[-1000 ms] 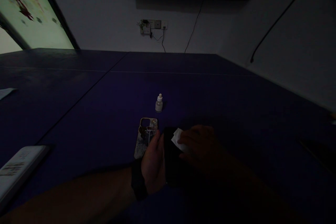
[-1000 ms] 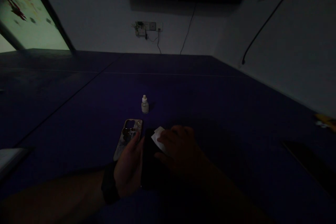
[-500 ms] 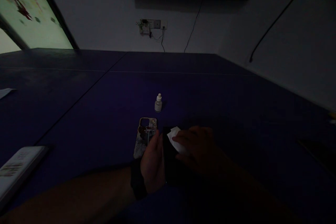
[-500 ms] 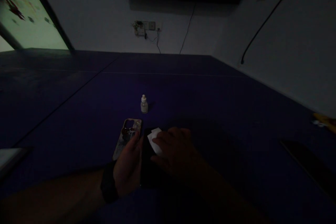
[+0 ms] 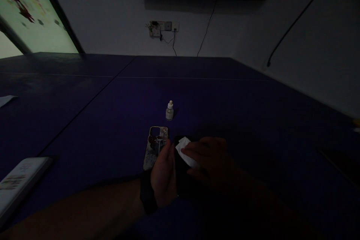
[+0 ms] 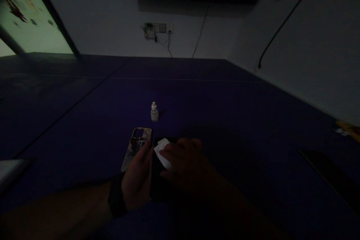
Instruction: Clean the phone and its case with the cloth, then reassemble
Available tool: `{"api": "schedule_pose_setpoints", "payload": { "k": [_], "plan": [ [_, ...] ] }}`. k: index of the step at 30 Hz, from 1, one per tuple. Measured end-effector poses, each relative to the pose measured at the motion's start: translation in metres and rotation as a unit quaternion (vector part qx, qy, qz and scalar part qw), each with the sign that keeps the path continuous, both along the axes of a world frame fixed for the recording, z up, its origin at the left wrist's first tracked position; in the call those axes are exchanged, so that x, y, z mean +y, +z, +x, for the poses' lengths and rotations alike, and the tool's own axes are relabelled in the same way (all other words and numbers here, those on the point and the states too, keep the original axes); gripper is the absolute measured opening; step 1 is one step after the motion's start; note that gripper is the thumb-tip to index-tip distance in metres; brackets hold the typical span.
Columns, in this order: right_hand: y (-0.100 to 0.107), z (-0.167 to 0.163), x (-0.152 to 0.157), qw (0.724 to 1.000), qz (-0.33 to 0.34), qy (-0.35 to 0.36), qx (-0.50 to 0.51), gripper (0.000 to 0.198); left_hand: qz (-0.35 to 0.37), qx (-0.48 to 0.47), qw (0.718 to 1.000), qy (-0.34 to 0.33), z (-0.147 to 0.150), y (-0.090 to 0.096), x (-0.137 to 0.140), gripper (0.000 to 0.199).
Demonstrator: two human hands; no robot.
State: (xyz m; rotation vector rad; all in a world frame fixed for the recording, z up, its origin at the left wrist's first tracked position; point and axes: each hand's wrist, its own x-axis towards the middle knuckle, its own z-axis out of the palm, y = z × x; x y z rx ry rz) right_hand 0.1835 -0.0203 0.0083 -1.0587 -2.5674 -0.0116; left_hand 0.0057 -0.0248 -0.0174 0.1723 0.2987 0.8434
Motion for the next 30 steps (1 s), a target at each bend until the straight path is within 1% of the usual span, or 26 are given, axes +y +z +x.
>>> {"api": "schedule_pose_setpoints", "payload": {
  "k": [2,4,7,9,11,13,15,17,19,23,25,27,28,30],
  "plan": [
    [0.001,0.002,0.001,1.000,-0.007,0.000,0.018,0.031,-0.005,0.008,1.000,0.008,0.001,0.002,0.000,0.051],
    [0.004,0.002,-0.001,0.998,-0.035,0.042,0.024,0.030,-0.021,0.005,1.000,0.015,0.001,0.002,0.000,0.047],
    [0.007,-0.001,-0.007,0.990,-0.081,0.114,0.016,0.038,-0.053,-0.013,0.998,0.021,-0.002,-0.002,0.001,0.044],
    [0.005,-0.003,-0.009,0.988,-0.085,0.126,0.011,0.046,-0.065,-0.028,0.997,0.013,-0.003,-0.005,0.002,0.045],
    [0.002,-0.004,-0.008,0.993,-0.056,0.104,0.006,0.047,-0.060,-0.042,0.997,0.001,-0.004,-0.007,0.002,0.047],
    [-0.002,-0.003,-0.004,0.998,-0.012,0.056,0.006,0.045,-0.041,-0.044,0.998,-0.004,-0.003,-0.006,0.002,0.050],
    [-0.003,-0.001,0.000,1.000,0.022,0.004,0.015,0.040,-0.016,-0.032,0.999,-0.004,-0.001,-0.003,0.002,0.053],
    [-0.002,0.001,0.003,0.999,0.034,-0.030,0.025,0.032,0.002,-0.016,1.000,0.002,0.000,0.002,0.001,0.054],
    [0.002,0.003,0.003,0.999,0.025,-0.026,0.029,0.028,0.008,0.001,1.000,0.011,0.000,0.005,0.000,0.053],
    [0.006,0.001,-0.004,0.997,-0.037,0.061,0.022,0.028,-0.006,0.014,1.000,0.016,-0.001,0.004,0.000,0.049],
    [0.004,-0.001,-0.006,0.995,-0.047,0.086,0.017,0.034,-0.016,0.006,1.000,0.024,-0.001,0.001,0.000,0.045],
    [0.003,-0.002,-0.006,0.997,-0.033,0.066,0.012,0.041,-0.016,0.001,1.000,0.026,-0.001,-0.001,0.001,0.045],
    [0.002,-0.002,-0.005,0.999,-0.021,0.040,0.012,0.040,-0.011,0.001,1.000,0.022,-0.001,-0.001,0.001,0.047],
    [0.003,-0.001,-0.002,1.000,0.000,-0.018,0.019,0.030,0.008,0.007,1.000,0.017,0.000,-0.001,0.001,0.050]
  ]
}}
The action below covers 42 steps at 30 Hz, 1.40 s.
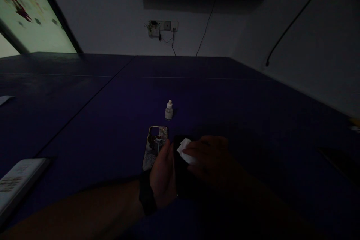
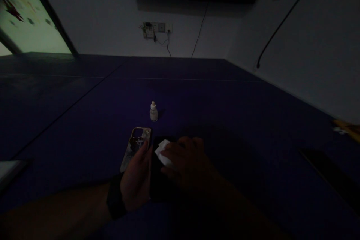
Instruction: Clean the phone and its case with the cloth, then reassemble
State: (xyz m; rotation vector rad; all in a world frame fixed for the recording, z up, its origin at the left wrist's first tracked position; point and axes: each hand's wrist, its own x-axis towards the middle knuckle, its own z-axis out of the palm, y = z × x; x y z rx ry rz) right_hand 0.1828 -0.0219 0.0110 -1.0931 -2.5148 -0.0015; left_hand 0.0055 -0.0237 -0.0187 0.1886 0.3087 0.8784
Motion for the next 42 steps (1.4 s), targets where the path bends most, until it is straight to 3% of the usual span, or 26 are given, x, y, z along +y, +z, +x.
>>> {"api": "schedule_pose_setpoints", "payload": {
  "k": [3,9,13,16,19,24,27,31,38,42],
  "plan": [
    [0.004,0.003,0.003,1.000,-0.001,-0.016,0.012,0.022,0.026,0.012,1.000,0.002,0.001,0.001,0.000,0.049],
    [0.008,0.002,-0.002,0.991,-0.065,0.115,0.022,0.028,0.010,0.021,1.000,0.013,0.000,0.002,-0.001,0.047],
    [0.002,0.001,0.000,0.999,-0.027,0.043,0.008,0.037,0.005,0.011,1.000,0.008,0.001,0.002,-0.001,0.051],
    [0.002,0.004,0.004,1.000,0.003,-0.012,0.016,0.031,0.005,0.010,1.000,0.010,0.002,0.005,-0.001,0.051],
    [0.005,0.006,0.004,1.000,-0.015,0.022,0.014,0.024,0.009,0.023,0.999,0.022,0.002,0.007,-0.002,0.050],
    [0.005,0.001,-0.002,0.988,-0.073,0.134,0.024,0.030,-0.001,0.038,0.999,0.023,0.001,0.005,-0.003,0.048],
    [0.004,0.000,-0.002,0.994,-0.046,0.096,0.017,0.036,-0.008,0.032,0.999,0.032,0.002,0.003,-0.002,0.048],
    [0.008,0.004,0.001,0.999,-0.027,0.035,0.017,0.024,0.002,0.027,0.999,0.030,0.002,0.006,-0.002,0.046],
    [0.007,-0.001,-0.006,0.985,-0.077,0.154,0.026,0.018,0.013,0.027,0.999,0.010,0.001,0.005,-0.002,0.048],
    [0.007,-0.003,-0.003,0.996,-0.019,0.075,0.035,0.017,0.007,0.035,0.999,0.028,0.002,0.006,-0.002,0.046]
  ]
}}
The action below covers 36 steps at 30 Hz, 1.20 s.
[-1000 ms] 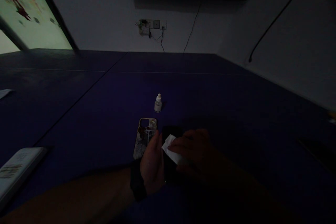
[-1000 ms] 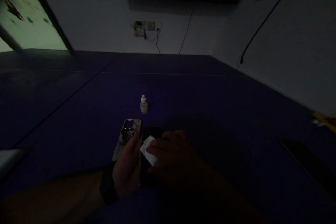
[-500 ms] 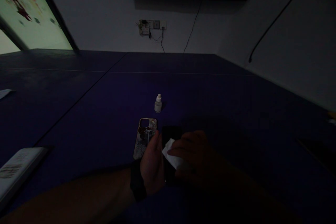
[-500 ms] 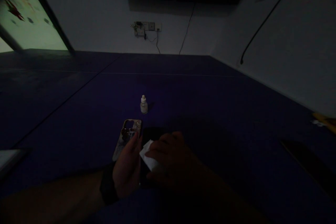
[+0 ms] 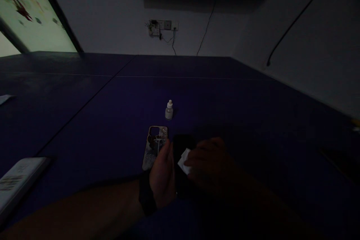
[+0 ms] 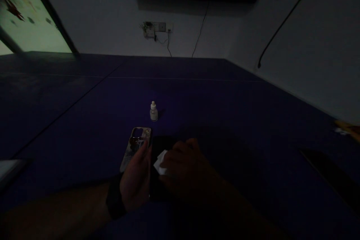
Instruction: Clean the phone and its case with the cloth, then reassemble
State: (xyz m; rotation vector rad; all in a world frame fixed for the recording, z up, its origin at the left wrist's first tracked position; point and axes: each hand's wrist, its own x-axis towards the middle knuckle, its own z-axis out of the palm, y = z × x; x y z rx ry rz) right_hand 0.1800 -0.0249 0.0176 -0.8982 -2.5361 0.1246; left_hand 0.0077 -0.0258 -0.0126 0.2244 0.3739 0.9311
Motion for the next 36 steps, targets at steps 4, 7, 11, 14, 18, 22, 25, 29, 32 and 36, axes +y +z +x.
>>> {"api": "schedule_pose_setpoints", "payload": {
  "k": [4,7,11,14,18,22,25,29,32,36],
  "plan": [
    [0.002,0.005,0.004,0.998,0.033,-0.059,0.009,0.026,-0.003,-0.002,1.000,0.004,0.000,0.002,-0.001,0.044],
    [0.002,0.005,0.000,1.000,-0.001,0.021,0.008,0.027,0.000,-0.002,1.000,-0.008,-0.002,0.000,-0.001,0.045],
    [0.001,-0.001,-0.008,0.992,-0.074,0.104,-0.014,0.019,-0.007,-0.005,0.999,-0.042,-0.004,-0.006,0.000,0.053],
    [0.000,-0.003,-0.007,0.995,-0.051,0.088,-0.005,0.014,-0.011,-0.010,0.999,-0.043,-0.003,-0.006,0.001,0.055],
    [0.000,0.000,-0.001,1.000,0.003,-0.010,0.014,0.021,-0.008,-0.016,1.000,-0.019,0.000,-0.002,0.001,0.050],
    [0.001,0.002,-0.003,1.000,-0.014,0.003,-0.004,0.025,-0.008,-0.002,1.000,-0.003,-0.001,0.000,0.001,0.047],
    [0.000,0.001,-0.008,0.994,-0.073,0.082,-0.028,0.019,-0.011,-0.001,1.000,-0.028,-0.004,-0.002,0.001,0.050],
    [-0.004,-0.001,-0.008,0.994,-0.055,0.086,-0.034,0.015,-0.018,-0.028,0.998,-0.058,-0.004,-0.006,0.001,0.051],
    [-0.004,0.000,-0.004,0.999,-0.020,0.028,-0.007,0.016,-0.013,-0.037,0.999,-0.033,-0.001,-0.005,0.001,0.048],
    [-0.001,0.003,-0.003,1.000,-0.023,0.021,-0.001,0.019,-0.005,-0.021,1.000,-0.021,0.000,-0.002,0.001,0.047]
  ]
}}
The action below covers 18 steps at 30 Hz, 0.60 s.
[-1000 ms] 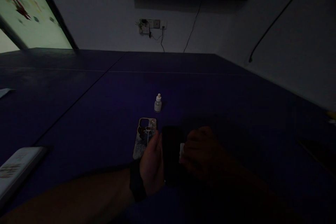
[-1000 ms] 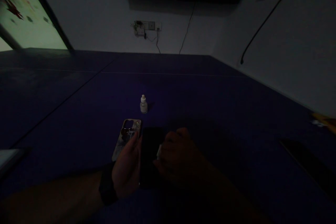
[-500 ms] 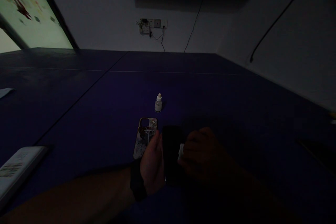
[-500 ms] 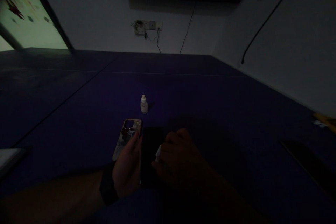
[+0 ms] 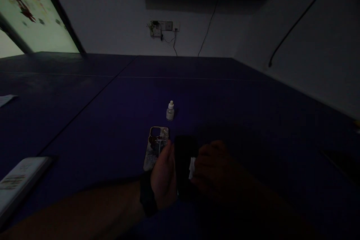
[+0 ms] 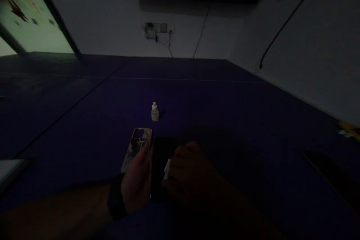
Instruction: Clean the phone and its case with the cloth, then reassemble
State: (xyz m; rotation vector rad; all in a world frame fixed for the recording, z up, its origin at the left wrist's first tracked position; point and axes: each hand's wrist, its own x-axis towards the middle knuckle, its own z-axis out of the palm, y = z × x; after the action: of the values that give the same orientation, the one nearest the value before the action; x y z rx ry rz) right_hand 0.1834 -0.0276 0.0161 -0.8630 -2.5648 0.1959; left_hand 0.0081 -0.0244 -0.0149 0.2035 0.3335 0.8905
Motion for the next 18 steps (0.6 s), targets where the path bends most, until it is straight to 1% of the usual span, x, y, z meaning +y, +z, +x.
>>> {"api": "schedule_pose_setpoints", "payload": {
  "k": [5,7,9,11,13,14,16,18],
  "plan": [
    [0.0057,-0.0036,-0.0089,0.990,-0.090,0.093,-0.053,0.018,-0.009,-0.015,1.000,-0.021,-0.0041,-0.0019,0.0001,0.051],
    [0.0062,-0.0060,-0.0101,0.989,-0.081,0.108,-0.057,0.016,-0.014,-0.018,0.999,-0.028,-0.0046,-0.0019,-0.0002,0.050],
    [0.0051,-0.0066,-0.0083,0.993,-0.047,0.092,-0.055,0.013,-0.010,-0.018,0.999,-0.031,-0.0038,-0.0007,-0.0005,0.048],
    [0.0036,-0.0050,-0.0050,0.997,-0.015,0.053,-0.054,0.013,-0.001,-0.017,1.000,-0.023,-0.0023,0.0011,-0.0009,0.047],
    [0.0033,-0.0023,-0.0026,0.998,0.000,0.011,-0.055,0.014,0.004,-0.010,1.000,-0.010,-0.0013,0.0020,-0.0012,0.046],
    [0.0039,-0.0010,-0.0023,0.998,-0.001,0.004,-0.055,0.016,0.005,-0.006,1.000,-0.006,-0.0012,0.0020,-0.0013,0.045],
    [0.0063,0.0003,-0.0038,0.998,-0.024,0.023,-0.057,0.019,0.005,-0.001,1.000,-0.003,-0.0019,0.0006,-0.0014,0.045],
    [0.0093,-0.0004,-0.0073,0.993,-0.065,0.069,-0.075,0.017,0.004,-0.007,1.000,-0.006,-0.0032,-0.0016,-0.0011,0.046]
  ]
}}
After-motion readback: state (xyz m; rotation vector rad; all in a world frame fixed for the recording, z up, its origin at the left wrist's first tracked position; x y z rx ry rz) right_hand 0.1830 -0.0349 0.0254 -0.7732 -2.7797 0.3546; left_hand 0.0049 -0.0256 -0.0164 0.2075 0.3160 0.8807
